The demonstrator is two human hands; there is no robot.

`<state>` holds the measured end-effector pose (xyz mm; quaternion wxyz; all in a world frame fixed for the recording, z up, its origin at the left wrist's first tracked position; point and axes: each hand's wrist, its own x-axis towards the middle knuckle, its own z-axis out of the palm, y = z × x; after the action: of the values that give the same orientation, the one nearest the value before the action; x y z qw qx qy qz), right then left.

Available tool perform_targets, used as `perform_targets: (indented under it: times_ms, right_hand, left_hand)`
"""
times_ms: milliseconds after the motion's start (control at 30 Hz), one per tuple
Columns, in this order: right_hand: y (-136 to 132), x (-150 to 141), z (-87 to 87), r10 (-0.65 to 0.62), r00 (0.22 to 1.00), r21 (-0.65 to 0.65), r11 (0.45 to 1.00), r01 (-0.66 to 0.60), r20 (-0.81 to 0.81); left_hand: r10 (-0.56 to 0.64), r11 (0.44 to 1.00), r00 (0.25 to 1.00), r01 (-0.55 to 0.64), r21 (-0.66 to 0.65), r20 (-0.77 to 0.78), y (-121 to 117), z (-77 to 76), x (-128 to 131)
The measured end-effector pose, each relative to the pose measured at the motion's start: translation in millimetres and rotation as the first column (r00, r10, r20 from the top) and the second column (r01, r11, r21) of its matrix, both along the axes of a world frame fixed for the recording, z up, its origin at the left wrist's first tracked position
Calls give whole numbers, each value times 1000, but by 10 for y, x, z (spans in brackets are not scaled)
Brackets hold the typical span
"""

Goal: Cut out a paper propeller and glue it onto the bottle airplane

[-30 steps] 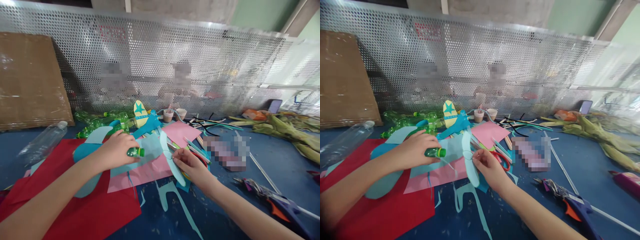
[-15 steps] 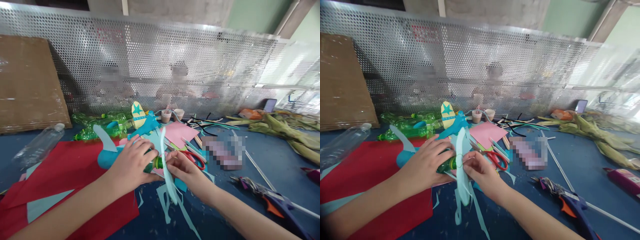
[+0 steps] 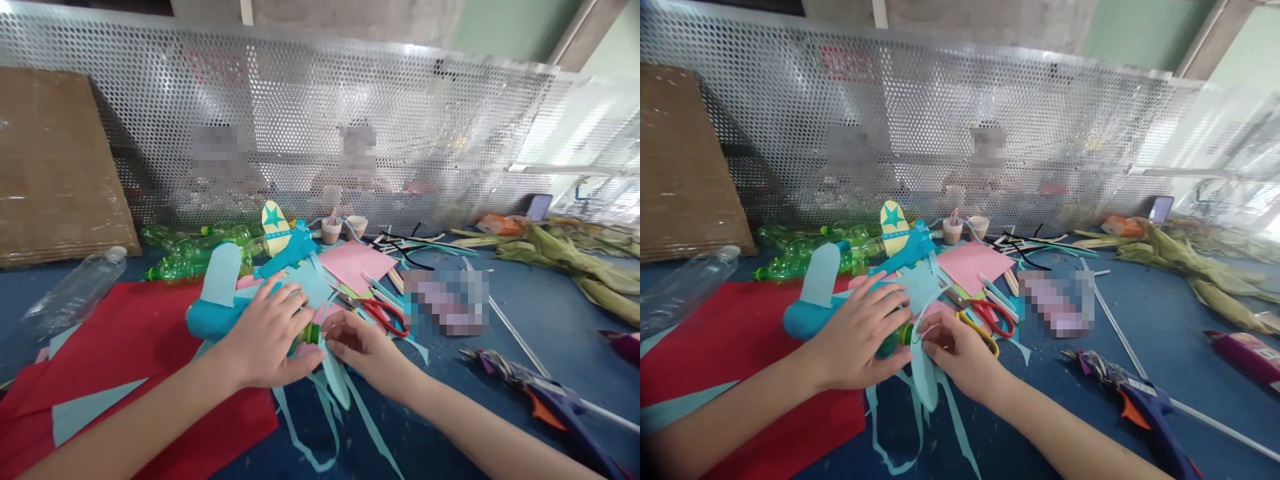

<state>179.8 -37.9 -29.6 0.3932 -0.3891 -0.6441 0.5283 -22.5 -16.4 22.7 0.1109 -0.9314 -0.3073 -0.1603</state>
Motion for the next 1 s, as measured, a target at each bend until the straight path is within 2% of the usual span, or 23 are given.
perform_targets:
  times_ms: [233, 367, 567, 767, 867, 1000]
  right_hand:
    - [6, 22, -40, -71, 978, 88, 995, 54, 198]
    - [-3, 17, -23, -107, 962, 108, 991, 82, 252]
    - [8, 39, -1, -71, 975, 60, 996, 60, 211]
    - [61, 59, 67, -56, 993, -114, 991, 68, 107]
    - [99, 102, 120, -64, 993, -149, 986, 79, 99]
    - [129, 164, 186, -33, 989, -111, 993, 49, 146]
  left_hand:
    - [37, 999, 992, -40, -29, -120, -23, -33, -3]
    - [12, 999, 995, -15, -29, -95, -30, -53, 41]
    - [8, 999, 999, -10, -34, -51, -33, -30, 41]
    - [5, 1000, 999, -6, -18, -46, -25, -49, 44]
    - [-8, 999, 1000, 8, 47, -10, -39, -72, 87]
    - [-73, 988, 997, 70, 140, 21, -82, -97, 168]
